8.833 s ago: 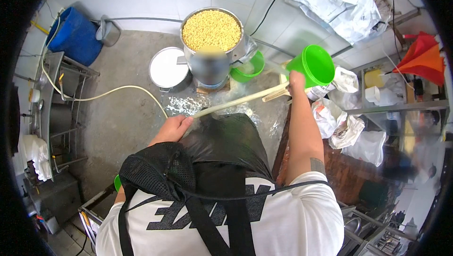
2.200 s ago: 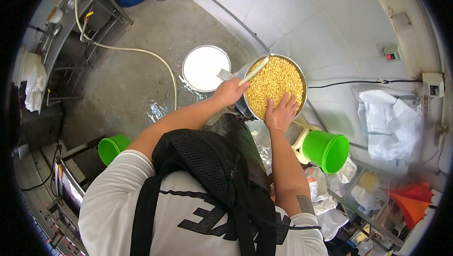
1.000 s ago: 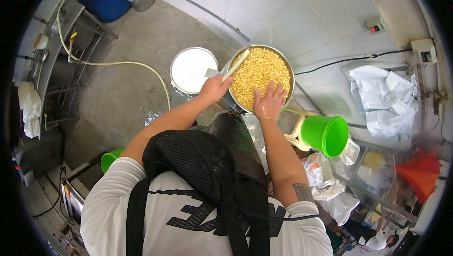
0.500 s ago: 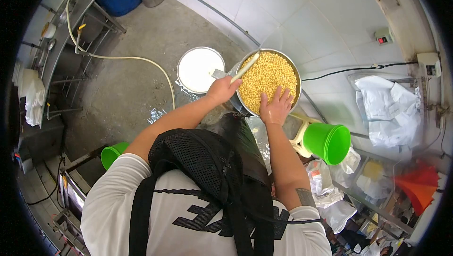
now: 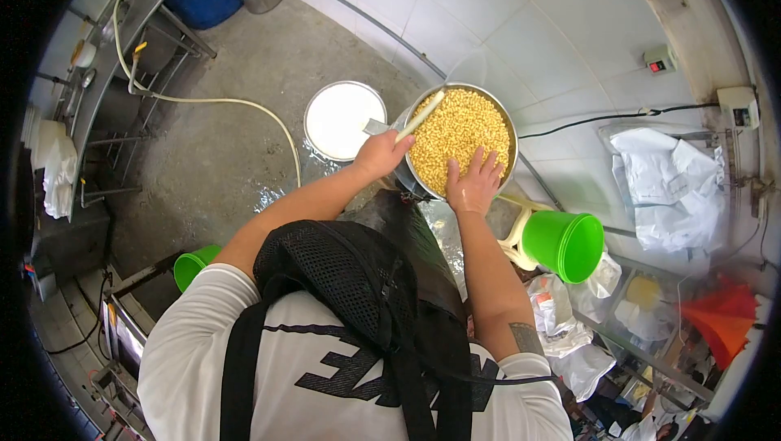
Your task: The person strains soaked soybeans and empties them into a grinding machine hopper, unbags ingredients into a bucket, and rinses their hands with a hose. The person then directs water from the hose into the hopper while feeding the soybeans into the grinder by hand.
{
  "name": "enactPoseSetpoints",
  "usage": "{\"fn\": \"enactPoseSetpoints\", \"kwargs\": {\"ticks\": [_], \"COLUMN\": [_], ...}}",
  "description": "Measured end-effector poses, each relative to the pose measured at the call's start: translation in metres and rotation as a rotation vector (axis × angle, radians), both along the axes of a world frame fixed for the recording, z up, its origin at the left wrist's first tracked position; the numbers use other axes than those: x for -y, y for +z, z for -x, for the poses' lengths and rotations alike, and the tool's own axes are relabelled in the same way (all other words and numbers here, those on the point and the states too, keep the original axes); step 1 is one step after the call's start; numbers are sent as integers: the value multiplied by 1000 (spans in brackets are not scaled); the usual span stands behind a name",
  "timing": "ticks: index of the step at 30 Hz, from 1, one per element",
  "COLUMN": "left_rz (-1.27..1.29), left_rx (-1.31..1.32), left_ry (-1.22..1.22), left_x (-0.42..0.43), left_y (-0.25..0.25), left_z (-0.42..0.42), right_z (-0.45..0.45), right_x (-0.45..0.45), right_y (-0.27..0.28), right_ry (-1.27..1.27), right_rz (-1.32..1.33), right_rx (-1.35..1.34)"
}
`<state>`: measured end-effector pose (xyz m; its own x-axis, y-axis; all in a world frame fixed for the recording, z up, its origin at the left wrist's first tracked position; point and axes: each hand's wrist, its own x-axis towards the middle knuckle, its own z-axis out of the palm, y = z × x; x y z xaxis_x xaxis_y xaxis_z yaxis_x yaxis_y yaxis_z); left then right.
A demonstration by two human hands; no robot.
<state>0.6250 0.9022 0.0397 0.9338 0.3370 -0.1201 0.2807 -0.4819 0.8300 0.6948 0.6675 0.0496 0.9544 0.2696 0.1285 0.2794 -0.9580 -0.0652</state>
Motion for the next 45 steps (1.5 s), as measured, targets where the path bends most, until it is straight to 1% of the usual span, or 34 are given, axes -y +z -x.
{"fn": "enactPoseSetpoints", "kwargs": {"ticks": [7,17,23,25,26,27,28,29,30,31,32,33,37,39,43,45], "left_rz": [-18,5,-65,15,160,129,98,66,124,31,-2,9,-5,-27,-14,-23], "left_rx": [39,9,-17,-36,-19,-13,-7,-2,-31,-8,-5,12,76,75,46,25], "left_ry": [8,10,54,36,24,21,19,17,-33,-44,7,-9,19,-18,2,33], "left_x": [-2,-2,-43,-28,11,42,74,106,113,107,86,94,91,92,93,94], "left_y": [-5,-5,6,23,29,41,50,59,75,77,78,82,75,72,76,73], "left_z": [0,0,-12,-16,-19,-27,-36,-44,-55,-61,-54,-53,-54,-54,-58,-62], "right_z": [1,2,-19,-21,-11,-23,-28,-33,-42,-46,-54,-52,-62,-64,-74,-82], "right_x": [-1,-3,-47,-29,3,36,75,98,115,107,87,94,94,95,92,86], "right_y": [-2,2,10,22,58,55,59,89,91,87,80,80,68,65,67,69], "right_ry": [16,-3,61,65,22,64,26,49,52,66,81,100,75,47,64,121], "right_rz": [-13,8,-40,-14,77,88,65,144,150,93,36,32,55,83,80,117], "right_rx": [5,-26,-31,31,-18,24,96,46,98,91,79,92,25,0,-26,-27]}}
